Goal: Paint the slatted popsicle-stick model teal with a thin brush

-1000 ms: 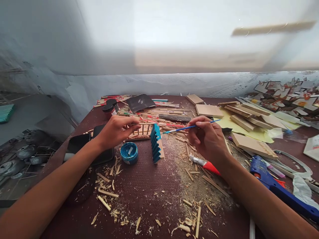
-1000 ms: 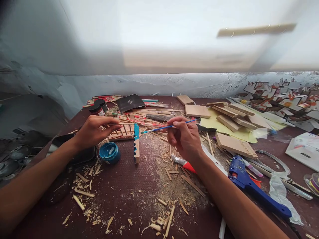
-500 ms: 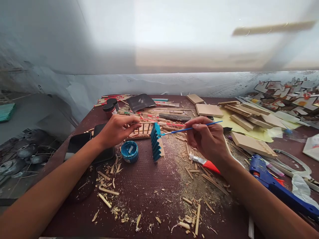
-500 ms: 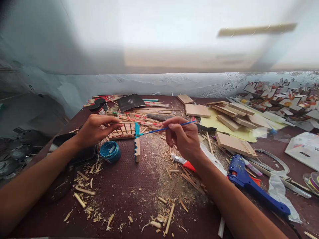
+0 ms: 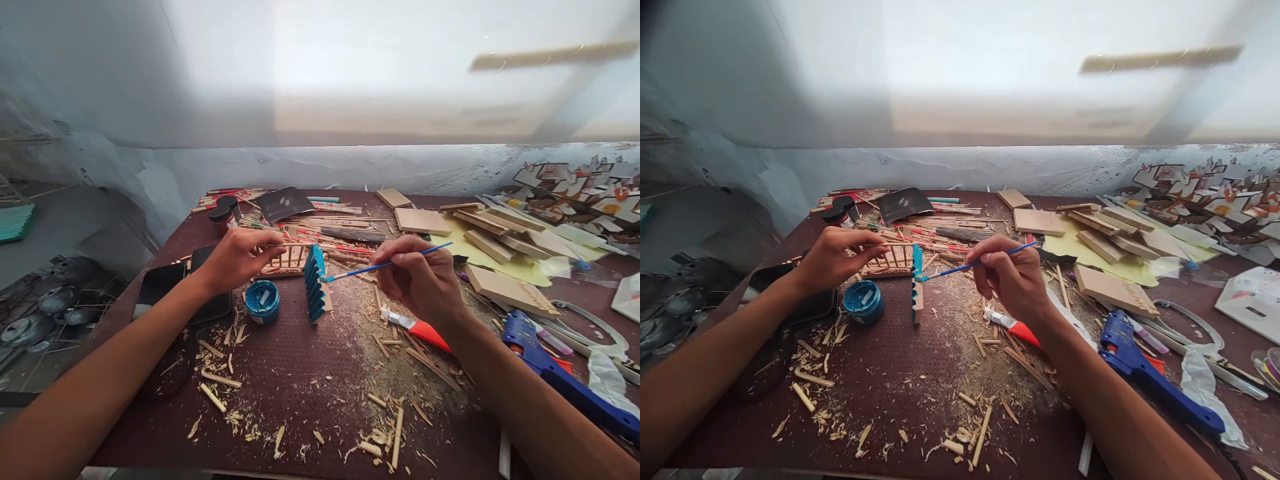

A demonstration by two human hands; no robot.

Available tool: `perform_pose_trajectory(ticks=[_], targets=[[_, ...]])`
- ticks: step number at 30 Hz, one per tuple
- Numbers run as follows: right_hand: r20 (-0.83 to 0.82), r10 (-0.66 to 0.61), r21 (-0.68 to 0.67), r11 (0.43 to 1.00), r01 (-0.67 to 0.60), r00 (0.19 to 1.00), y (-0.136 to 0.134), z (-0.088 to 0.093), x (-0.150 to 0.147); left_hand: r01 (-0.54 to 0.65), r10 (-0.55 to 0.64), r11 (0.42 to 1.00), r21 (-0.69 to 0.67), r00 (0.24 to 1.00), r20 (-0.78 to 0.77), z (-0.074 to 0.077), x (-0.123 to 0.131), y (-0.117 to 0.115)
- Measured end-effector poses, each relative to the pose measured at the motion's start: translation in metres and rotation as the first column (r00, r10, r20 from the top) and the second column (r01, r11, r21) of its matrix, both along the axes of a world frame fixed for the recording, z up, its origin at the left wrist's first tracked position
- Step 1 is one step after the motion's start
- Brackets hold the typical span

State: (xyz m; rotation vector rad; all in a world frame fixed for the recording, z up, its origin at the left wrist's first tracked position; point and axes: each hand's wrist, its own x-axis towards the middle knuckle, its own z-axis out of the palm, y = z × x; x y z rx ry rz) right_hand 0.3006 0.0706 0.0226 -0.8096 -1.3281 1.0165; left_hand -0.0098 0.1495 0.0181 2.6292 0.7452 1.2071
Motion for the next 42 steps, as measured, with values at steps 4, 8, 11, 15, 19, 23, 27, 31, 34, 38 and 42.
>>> perform_pose_trajectory(ticks=[4,8,11,15,19,23,27,31,34,38,42], targets=[[-0.074,-0.036,-0.009,0.999,0.036,0.997,-0.001,0.007,-0.002,0.002,-0.002,1.000,-0.017,1.000,0.002,-0.001,0.000,0.001],[-0.103,-0.126,0.005,0.992,0.128,0.987,-0.001,0.013,-0.004,0.004,-0.005,0.999,-0.047,1.000,-0.005,-0.004,0.000,0.004],[-0.087,-0.144,0.055,0.987,0.149,0.986,0.000,0.018,-0.003,0.004,-0.005,0.997,-0.082,1.000,-0.017,-0.006,-0.002,0.007],[-0.055,-0.157,0.120,0.979,0.162,0.986,-0.001,0.034,-0.006,0.003,-0.011,0.989,-0.150,0.998,-0.054,-0.009,-0.004,0.009],[0.035,-0.154,0.194,0.970,0.144,0.987,-0.010,0.056,-0.021,-0.002,-0.015,0.982,-0.190,0.996,-0.087,-0.010,-0.004,0.013],[0.313,-0.216,0.325,0.939,0.110,0.925,-0.028,0.076,-0.043,0.000,-0.017,0.980,-0.201,0.996,-0.084,-0.006,-0.005,0.015],[0.636,-0.352,0.529,0.847,-0.055,0.686,-0.041,0.088,-0.071,0.004,-0.008,0.982,-0.188,1.000,-0.017,0.001,-0.006,0.013],[0.783,-0.328,0.537,0.785,-0.308,0.529,-0.038,0.088,-0.098,0.006,0.004,0.985,-0.170,0.998,0.059,0.007,-0.006,0.010],[0.848,-0.295,0.468,0.807,-0.360,0.441,-0.030,0.079,-0.112,0.005,0.009,0.987,-0.158,0.996,0.086,0.009,-0.006,0.009],[0.933,-0.235,0.326,0.869,-0.372,0.271,-0.022,0.065,-0.124,0.007,0.008,0.989,-0.151,0.996,0.094,0.010,-0.006,0.009],[0.967,-0.169,0.230,0.899,-0.372,0.191,-0.016,0.055,-0.129,0.002,0.011,0.989,-0.148,0.996,0.088,0.010,-0.005,0.008]])
